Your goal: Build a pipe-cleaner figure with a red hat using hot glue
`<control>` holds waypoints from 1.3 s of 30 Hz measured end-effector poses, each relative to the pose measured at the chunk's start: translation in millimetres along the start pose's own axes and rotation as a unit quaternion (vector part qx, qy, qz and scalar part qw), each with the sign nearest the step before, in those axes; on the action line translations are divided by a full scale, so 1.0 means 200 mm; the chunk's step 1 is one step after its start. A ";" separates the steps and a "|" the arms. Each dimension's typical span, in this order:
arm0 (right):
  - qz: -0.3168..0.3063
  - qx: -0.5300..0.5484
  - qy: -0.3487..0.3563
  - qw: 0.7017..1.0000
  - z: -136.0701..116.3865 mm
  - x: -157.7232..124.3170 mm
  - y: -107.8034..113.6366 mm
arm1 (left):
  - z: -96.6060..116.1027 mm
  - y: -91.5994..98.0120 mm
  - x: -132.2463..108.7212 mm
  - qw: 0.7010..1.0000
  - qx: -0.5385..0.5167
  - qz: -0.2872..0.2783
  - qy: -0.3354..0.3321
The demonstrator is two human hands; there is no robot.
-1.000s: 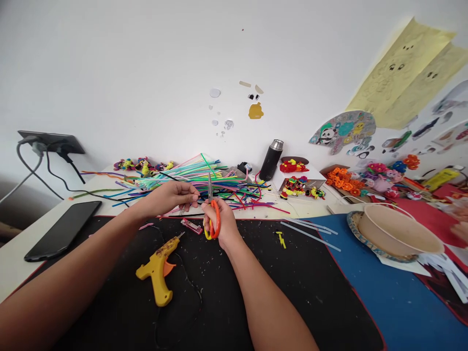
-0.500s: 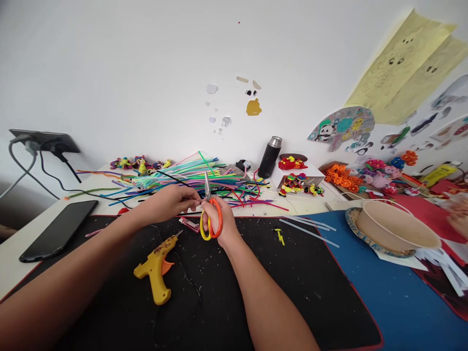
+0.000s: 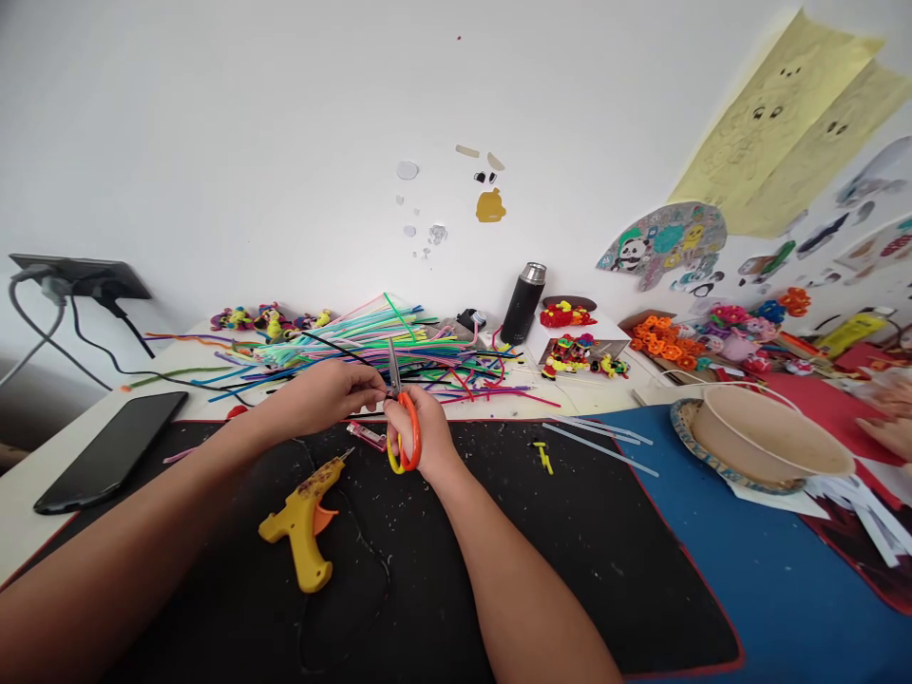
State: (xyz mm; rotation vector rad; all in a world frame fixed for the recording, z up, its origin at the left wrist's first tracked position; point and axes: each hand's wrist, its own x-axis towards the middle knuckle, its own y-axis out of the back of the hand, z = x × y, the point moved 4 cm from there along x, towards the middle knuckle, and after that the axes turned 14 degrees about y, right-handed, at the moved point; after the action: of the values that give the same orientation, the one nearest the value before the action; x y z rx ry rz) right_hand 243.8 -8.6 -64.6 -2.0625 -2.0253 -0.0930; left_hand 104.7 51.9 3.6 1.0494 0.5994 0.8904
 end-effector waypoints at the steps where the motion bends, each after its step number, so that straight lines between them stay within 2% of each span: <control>1: 0.003 0.002 -0.001 1.000 0.00 0.00 0.00 | 0.00 0.00 0.00 1.000 0.000 -0.002 0.002; 6: 0.025 0.014 0.005 1.000 -0.02 0.00 0.00 | 0.00 0.00 0.00 1.000 -0.006 -0.011 0.007; 12: 0.019 0.014 -0.007 1.000 -0.03 0.00 0.00 | 0.01 0.00 -0.01 1.000 -0.011 -0.013 0.004; 16: 0.025 0.021 0.003 0.999 -0.04 0.00 0.00 | 0.01 0.01 -0.01 0.997 -0.067 -0.024 0.008; 18: 0.040 0.028 0.009 0.999 -0.05 0.00 0.01 | -0.02 0.02 0.01 0.997 -0.075 -0.013 0.021; 22: 0.078 0.047 0.025 0.995 -0.06 0.01 0.04 | -0.09 -0.03 0.07 0.997 0.035 0.046 0.055; 26: 0.090 0.055 0.035 0.994 -0.07 0.02 0.05 | -0.09 -0.13 0.13 0.988 0.146 0.036 0.044; 34: 0.080 0.073 0.045 0.993 -0.08 0.02 0.05 | -0.07 -0.26 0.24 0.979 0.199 0.029 0.037; 39: 0.084 0.074 0.046 0.993 -0.09 0.02 0.05 | -0.06 -0.26 0.22 0.979 0.201 0.037 0.029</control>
State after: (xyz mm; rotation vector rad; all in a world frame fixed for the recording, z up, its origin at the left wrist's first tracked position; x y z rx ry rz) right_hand 257.0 -7.8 -47.7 -2.0856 -1.7417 -0.0062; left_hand 136.2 83.2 -50.0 1.4197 0.8149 0.8875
